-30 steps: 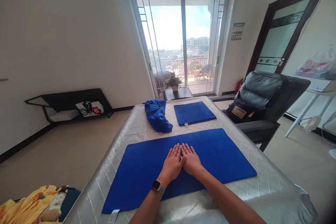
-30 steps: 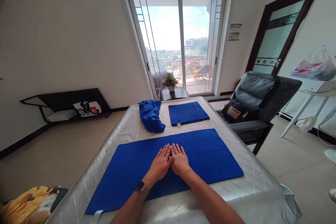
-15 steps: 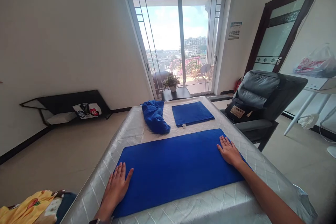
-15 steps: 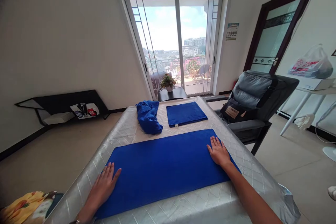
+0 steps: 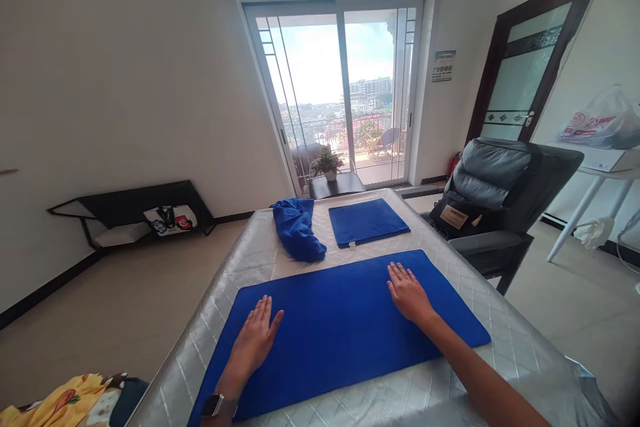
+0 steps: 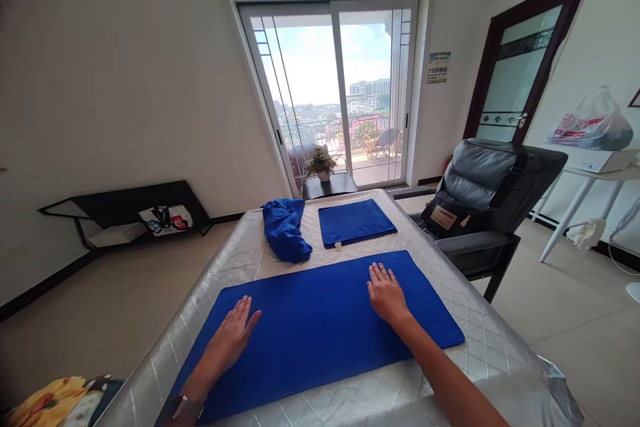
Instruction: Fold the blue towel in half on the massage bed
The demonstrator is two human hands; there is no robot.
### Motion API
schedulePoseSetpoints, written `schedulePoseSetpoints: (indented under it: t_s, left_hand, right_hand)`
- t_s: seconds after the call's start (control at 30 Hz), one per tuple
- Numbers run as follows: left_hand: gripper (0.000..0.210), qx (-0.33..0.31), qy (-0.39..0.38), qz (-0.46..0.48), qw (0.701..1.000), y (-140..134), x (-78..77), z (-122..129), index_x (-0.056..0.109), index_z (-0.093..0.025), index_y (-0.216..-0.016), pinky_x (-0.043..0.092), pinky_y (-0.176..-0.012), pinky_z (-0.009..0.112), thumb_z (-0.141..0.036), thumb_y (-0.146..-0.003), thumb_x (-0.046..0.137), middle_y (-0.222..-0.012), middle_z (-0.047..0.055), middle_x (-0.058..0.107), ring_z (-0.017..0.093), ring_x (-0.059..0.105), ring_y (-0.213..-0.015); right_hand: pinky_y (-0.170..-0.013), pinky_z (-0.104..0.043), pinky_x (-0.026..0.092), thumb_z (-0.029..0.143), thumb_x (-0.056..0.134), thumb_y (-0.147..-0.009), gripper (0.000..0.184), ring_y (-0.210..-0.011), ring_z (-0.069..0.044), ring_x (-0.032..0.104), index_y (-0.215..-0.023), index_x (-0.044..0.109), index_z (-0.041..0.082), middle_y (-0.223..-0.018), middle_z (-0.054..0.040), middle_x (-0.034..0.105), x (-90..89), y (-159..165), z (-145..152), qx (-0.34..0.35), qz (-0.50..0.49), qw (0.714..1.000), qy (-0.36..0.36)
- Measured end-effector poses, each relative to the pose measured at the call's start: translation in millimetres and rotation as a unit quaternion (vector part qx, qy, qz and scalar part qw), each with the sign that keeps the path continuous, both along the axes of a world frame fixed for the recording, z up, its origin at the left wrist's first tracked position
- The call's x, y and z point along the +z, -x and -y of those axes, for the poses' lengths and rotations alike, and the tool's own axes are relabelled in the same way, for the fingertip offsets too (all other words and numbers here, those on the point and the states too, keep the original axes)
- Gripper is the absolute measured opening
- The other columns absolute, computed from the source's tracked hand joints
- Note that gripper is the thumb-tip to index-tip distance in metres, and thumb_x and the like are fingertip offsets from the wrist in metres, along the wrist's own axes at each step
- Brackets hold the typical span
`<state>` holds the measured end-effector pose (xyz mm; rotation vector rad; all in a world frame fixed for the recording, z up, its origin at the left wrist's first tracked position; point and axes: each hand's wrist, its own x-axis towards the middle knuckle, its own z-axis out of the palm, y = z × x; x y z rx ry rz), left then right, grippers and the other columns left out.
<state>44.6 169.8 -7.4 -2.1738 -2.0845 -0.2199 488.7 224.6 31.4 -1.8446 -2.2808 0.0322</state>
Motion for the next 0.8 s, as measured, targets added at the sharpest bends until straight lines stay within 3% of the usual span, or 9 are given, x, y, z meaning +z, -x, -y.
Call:
schedulePoseSetpoints:
  t_s: [0.13, 0.2, 0.27, 0.43, 0.63, 0.7, 0.8]
  left_hand:
    - [0.064, -0.161, 0.016, 0.048, 0.986, -103, 14.7, -52, 0.038, -0.010, -0.152, 0.032, -0.120, 0.046, -0.050, -0.104, 0.022, -0.158, 0.017, 0.039, 0.025, 0.034, -0.148]
    - [0.059, -0.188, -0.003, 0.056, 0.981, -138, 13.4, -73, 0.041, -0.012, -0.150, 0.035, -0.118, 0.048, -0.045, -0.106, 0.022, -0.155, 0.017, 0.043, 0.025, 0.036, -0.147]
    - [0.057, -0.178, -0.017, 0.058, 0.982, -155, 8.0, -87, 0.042, -0.012, -0.150, 0.036, -0.117, 0.052, -0.042, -0.106, 0.023, -0.154, 0.019, 0.045, 0.027, 0.037, -0.146]
    - [0.062, -0.135, -0.007, 0.045, 0.990, -156, -4.0, -93, 0.038, -0.010, -0.152, 0.027, -0.122, 0.051, -0.047, -0.104, 0.026, -0.157, 0.019, 0.039, 0.028, 0.031, -0.149]
    - [0.063, -0.138, 0.002, 0.059, 0.989, -151, -3.7, -94, 0.036, -0.016, -0.154, 0.028, -0.121, 0.051, -0.051, -0.104, 0.024, -0.158, 0.016, 0.040, 0.027, 0.032, -0.148]
    - [0.061, -0.125, 0.003, 0.054, 0.991, -134, -4.7, -95, 0.034, -0.019, -0.155, 0.029, -0.120, 0.052, -0.051, -0.103, 0.026, -0.158, 0.014, 0.041, 0.027, 0.033, -0.148]
    - [0.058, -0.075, 0.009, 0.030, 0.997, -81, -6.7, -90, 0.034, -0.020, -0.155, 0.028, -0.120, 0.052, -0.046, -0.104, 0.028, -0.159, 0.014, 0.039, 0.027, 0.031, -0.149]
  right_hand:
    - [-0.123, -0.042, 0.017, 0.035, 0.022, -0.104, 0.058, -0.150, -0.022, 0.023, -0.154, 0.037, 0.011, -0.161, -0.0102, 0.033, 9.4, 99, -10, 0.118, -0.069, 0.990, 0.025]
    - [-0.123, -0.042, 0.015, 0.032, 0.027, -0.102, 0.058, -0.151, -0.022, 0.022, -0.155, 0.035, 0.009, -0.161, -0.0115, 0.031, 5.8, 130, -20, 0.132, -0.077, 0.987, 0.046]
    - [-0.123, -0.043, 0.013, 0.030, 0.029, -0.101, 0.059, -0.152, -0.023, 0.019, -0.156, 0.032, 0.008, -0.162, -0.0124, 0.028, -2.0, 143, -29, 0.129, -0.072, 0.987, 0.061]
    - [-0.124, -0.043, 0.009, 0.032, 0.026, -0.102, 0.060, -0.152, -0.023, 0.016, -0.156, 0.030, 0.007, -0.163, -0.0116, 0.025, -17.5, 141, -36, 0.128, -0.067, 0.989, 0.042]
    - [-0.124, -0.042, 0.010, 0.037, 0.022, -0.103, 0.061, -0.152, -0.021, 0.017, -0.157, 0.029, 0.010, -0.163, -0.0095, 0.025, -14.9, 135, -38, 0.121, -0.060, 0.989, 0.055]
    - [-0.124, -0.041, 0.010, 0.042, 0.021, -0.104, 0.063, -0.152, -0.021, 0.018, -0.157, 0.029, 0.010, -0.163, -0.0098, 0.026, -14.4, 119, -44, 0.102, -0.055, 0.991, 0.064]
    - [-0.124, -0.040, 0.009, 0.046, 0.019, -0.104, 0.065, -0.152, -0.019, 0.016, -0.158, 0.026, 0.012, -0.164, -0.0085, 0.024, -13.9, 69, -54, 0.055, -0.027, 0.995, 0.076]
